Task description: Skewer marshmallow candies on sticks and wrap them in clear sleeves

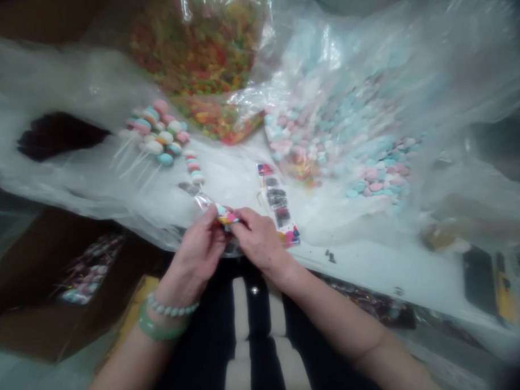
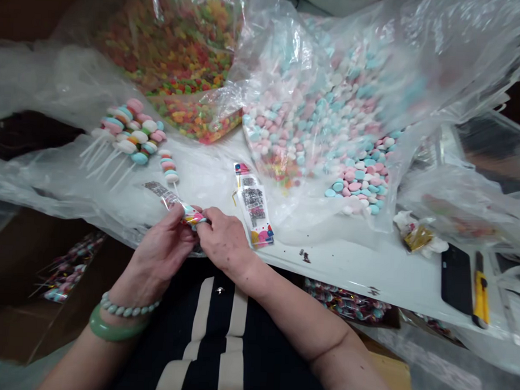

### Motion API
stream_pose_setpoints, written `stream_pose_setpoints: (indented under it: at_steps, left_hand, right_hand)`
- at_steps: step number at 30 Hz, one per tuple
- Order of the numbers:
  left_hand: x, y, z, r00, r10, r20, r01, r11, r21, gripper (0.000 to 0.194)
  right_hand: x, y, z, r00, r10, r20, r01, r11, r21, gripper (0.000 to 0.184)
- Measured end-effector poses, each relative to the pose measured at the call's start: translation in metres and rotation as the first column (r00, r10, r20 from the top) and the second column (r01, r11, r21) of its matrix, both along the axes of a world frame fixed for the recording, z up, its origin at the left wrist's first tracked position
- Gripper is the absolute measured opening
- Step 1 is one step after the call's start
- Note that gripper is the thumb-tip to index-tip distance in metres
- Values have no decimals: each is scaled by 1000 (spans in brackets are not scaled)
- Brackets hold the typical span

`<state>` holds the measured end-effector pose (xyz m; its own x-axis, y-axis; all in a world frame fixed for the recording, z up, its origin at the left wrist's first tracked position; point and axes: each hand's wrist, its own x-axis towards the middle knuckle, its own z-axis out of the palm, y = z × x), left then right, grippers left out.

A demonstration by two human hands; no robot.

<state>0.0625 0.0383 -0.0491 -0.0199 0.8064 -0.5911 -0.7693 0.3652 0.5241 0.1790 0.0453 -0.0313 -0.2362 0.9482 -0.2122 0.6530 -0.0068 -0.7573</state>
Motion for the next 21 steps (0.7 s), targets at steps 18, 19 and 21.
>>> stream_pose_setpoints:
  at_steps: [18, 19, 21]
  left_hand:
    - [-19, 6, 0, 994, 75, 76, -67, 992, -105, 9]
    - [-21, 7, 1, 992, 91, 82, -82, 991, -106, 9]
    - [-25, 9, 4, 992, 91, 89, -83, 993, -88, 10]
  right_hand:
    - [23, -5, -8, 803, -282, -525, -46, 849, -526, 33]
    - [25, -6, -10, 821, -279, -498, -39, 842, -537, 26]
    - [26, -10, -12, 853, -248, -460, -35, 851, -524, 12]
